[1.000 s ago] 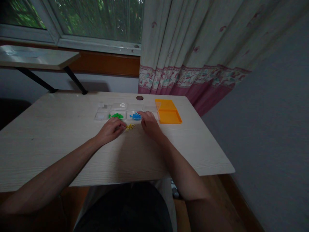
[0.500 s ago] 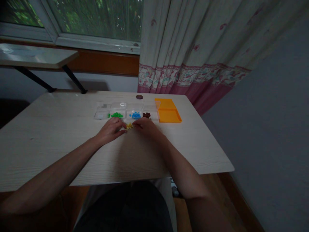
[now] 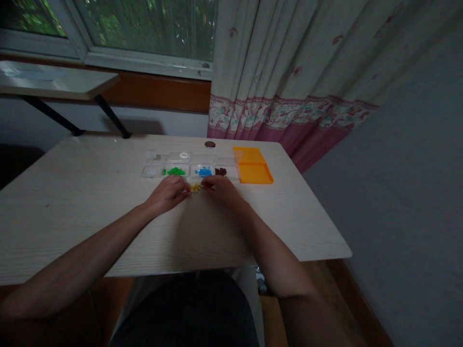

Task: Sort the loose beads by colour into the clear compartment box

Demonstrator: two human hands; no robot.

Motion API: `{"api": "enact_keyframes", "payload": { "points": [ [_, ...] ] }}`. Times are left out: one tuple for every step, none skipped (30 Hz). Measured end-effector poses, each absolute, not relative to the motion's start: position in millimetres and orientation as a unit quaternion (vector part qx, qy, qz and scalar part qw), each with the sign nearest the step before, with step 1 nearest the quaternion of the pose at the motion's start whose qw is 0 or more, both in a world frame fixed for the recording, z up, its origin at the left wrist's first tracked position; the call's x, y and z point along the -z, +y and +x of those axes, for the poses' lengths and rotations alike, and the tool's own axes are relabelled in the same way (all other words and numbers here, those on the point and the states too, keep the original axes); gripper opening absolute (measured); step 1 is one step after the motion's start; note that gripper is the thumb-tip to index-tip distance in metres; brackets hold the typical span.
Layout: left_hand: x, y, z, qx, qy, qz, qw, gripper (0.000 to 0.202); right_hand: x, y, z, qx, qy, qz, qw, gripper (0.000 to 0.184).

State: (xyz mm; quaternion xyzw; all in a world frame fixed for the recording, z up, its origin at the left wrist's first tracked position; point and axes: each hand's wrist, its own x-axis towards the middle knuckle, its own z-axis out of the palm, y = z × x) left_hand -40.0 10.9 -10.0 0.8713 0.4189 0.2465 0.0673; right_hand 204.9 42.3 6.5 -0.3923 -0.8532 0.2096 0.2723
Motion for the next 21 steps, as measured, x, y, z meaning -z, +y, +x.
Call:
{"api": "enact_keyframes", "payload": {
  "points": [
    [10.2,10.9,-40.1,-0.249,0.421,0.870,0.070,0.013,-6.2,42.3,204.7,-0.215,-0.851,-0.393,0.273,0.014],
    [10.2,10.9,-40.2,-0.250,0.423,0.868,0.073,0.014,-5.6,42.4,204.4,-0.220,-0.850,-0.394,0.273,0.014],
    [10.0,10.9,-40.0,-0.249,0.425,0.867,0.075,0.015,-4.9,42.6,204.2,-0.225,-0.848,-0.394,0.272,0.015],
    [9.8,10.8,-39.7,-0.248,0.427,0.866,0.077,0.015,-4.1,42.8,203.9,-0.228,-0.847,-0.395,0.272,0.015],
    [9.6,10.8,-39.3,-0.245,0.428,0.866,0.079,0.016,-3.4,43.1,203.6,-0.230,-0.847,-0.396,0.272,0.016],
    [9.4,10.8,-38.9,-0.244,0.430,0.866,0.080,0.016,-3.0,43.2,203.3,-0.232,-0.847,-0.395,0.269,0.017],
    [9.2,10.7,-38.5,-0.244,0.432,0.865,0.080,0.016,-2.8,43.3,203.0,-0.232,-0.849,-0.394,0.265,0.017],
    [9.0,10.7,-38.2,-0.245,0.435,0.863,0.079,0.017,-2.9,43.3,202.8,-0.232,-0.851,-0.393,0.259,0.016],
    [8.6,10.6,-38.1,-0.248,0.438,0.861,0.078,0.017,-3.2,43.3,202.7,-0.231,-0.855,-0.391,0.253,0.014],
    [8.0,10.5,-38.4,-0.251,0.440,0.859,0.077,0.018,-3.6,43.3,202.6,-0.226,-0.858,-0.390,0.247,0.013],
    [7.1,10.3,-39.1,-0.255,0.441,0.857,0.076,0.019,-4.0,43.3,202.5,-0.218,-0.860,-0.391,0.244,0.012],
    [5.8,10.1,-40.3,-0.258,0.440,0.857,0.075,0.021,-4.3,43.5,202.5,-0.206,-0.863,-0.393,0.241,0.012],
    [4.3,9.8,-41.9,-0.261,0.436,0.858,0.075,0.022,-4.4,43.8,202.4,-0.193,-0.866,-0.394,0.238,0.012],
    [2.7,9.6,-43.8,-0.260,0.427,0.863,0.077,0.023,-4.2,44.3,202.4,-0.181,-0.870,-0.395,0.236,0.012],
    [1.1,9.5,-45.9,-0.256,0.414,0.870,0.079,0.023,-3.9,44.9,202.3,-0.170,-0.874,-0.392,0.233,0.012],
    [-0.3,9.5,-47.9,-0.249,0.400,0.878,0.082,0.023,-3.6,45.6,202.2,-0.162,-0.878,-0.388,0.229,0.013],
    [-1.4,9.5,-49.7,-0.240,0.385,0.887,0.086,0.023,-3.3,46.1,202.1,-0.156,-0.882,-0.383,0.225,0.013],
    [-2.2,9.7,-51.1,-0.232,0.373,0.894,0.090,0.022,-3.1,46.5,201.9,-0.151,-0.887,-0.377,0.220,0.014],
    [-2.5,9.8,-51.9,-0.226,0.365,0.898,0.095,0.023,-3.0,46.6,201.8,-0.149,-0.890,-0.372,0.216,0.015],
    [-2.4,10.0,-52.2,-0.222,0.361,0.900,0.098,0.023,-3.0,46.6,201.7,-0.147,-0.893,-0.368,0.211,0.016],
    [-1.9,10.1,-52.0,-0.220,0.362,0.900,0.101,0.024,-3.1,46.4,201.6,-0.147,-0.896,-0.366,0.207,0.017]
  ]
}}
